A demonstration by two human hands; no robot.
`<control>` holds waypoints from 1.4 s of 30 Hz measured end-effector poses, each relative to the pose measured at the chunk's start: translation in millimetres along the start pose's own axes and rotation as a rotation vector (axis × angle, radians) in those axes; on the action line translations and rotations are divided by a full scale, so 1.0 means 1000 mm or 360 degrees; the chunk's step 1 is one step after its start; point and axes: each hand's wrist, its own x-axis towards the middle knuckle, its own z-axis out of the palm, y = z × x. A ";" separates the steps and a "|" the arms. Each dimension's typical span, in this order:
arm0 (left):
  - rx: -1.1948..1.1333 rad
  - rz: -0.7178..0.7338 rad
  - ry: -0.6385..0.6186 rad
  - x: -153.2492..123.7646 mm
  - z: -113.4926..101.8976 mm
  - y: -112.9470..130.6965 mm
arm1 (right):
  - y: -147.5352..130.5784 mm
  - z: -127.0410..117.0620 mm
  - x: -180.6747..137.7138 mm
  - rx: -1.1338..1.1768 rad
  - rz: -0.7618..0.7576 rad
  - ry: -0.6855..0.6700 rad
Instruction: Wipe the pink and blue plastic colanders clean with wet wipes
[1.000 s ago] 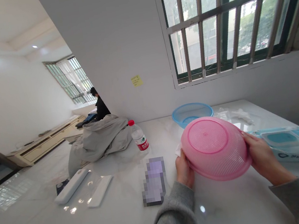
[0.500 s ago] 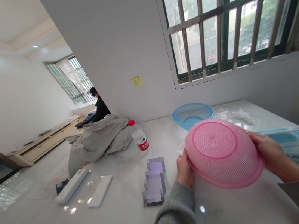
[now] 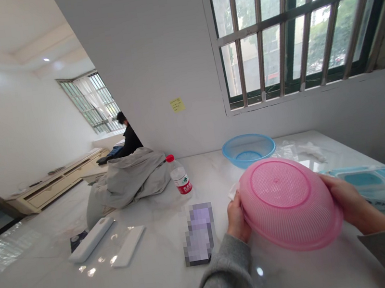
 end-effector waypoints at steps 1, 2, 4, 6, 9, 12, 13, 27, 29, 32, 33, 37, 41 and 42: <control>0.0001 -0.0002 -0.0003 0.000 0.000 0.000 | -0.001 0.000 -0.001 -0.0008 0.0021 -0.0008; -0.0001 -0.0003 -0.0007 -0.001 0.000 0.001 | -0.002 0.000 -0.002 -0.0014 0.0038 -0.0014; -0.0007 -0.0006 -0.0007 -0.001 0.000 0.001 | -0.003 0.001 -0.004 -0.0012 0.0054 -0.0020; -0.0004 -0.0012 0.0007 -0.001 -0.001 0.001 | -0.004 0.002 -0.005 0.0000 0.0060 -0.0021; 0.0006 -0.0009 0.0039 0.001 -0.001 0.000 | -0.002 0.003 -0.005 0.0023 0.0052 -0.0058; 0.0025 0.0014 0.0078 0.002 -0.002 0.000 | 0.001 0.005 -0.005 0.0016 -0.0015 -0.0073; 0.0044 0.0030 0.0091 0.002 -0.002 0.000 | 0.002 0.006 -0.005 0.0016 -0.0052 -0.0066; -0.0009 0.0304 0.0228 0.016 -0.013 0.004 | 0.016 0.016 -0.008 0.0193 -0.0223 -0.0385; -0.0002 0.0329 0.0224 0.017 -0.014 0.002 | 0.023 0.020 -0.009 0.0166 -0.0322 -0.0323; 0.0029 0.0356 0.0255 0.018 -0.015 -0.001 | 0.030 0.021 -0.006 0.0122 -0.0426 -0.0179; 0.0051 0.0354 0.0269 0.018 -0.015 -0.001 | 0.032 0.020 -0.004 0.0087 -0.0456 -0.0148; 0.0117 0.0347 0.0283 0.018 -0.014 -0.002 | 0.036 0.012 0.003 -0.0047 -0.0505 -0.0047; 0.0104 0.0351 0.0188 0.018 -0.014 -0.006 | 0.033 0.009 0.006 0.0008 -0.0417 0.0034; 0.0105 0.0346 0.0170 0.018 -0.014 -0.007 | 0.030 0.009 0.006 0.0045 -0.0385 0.0040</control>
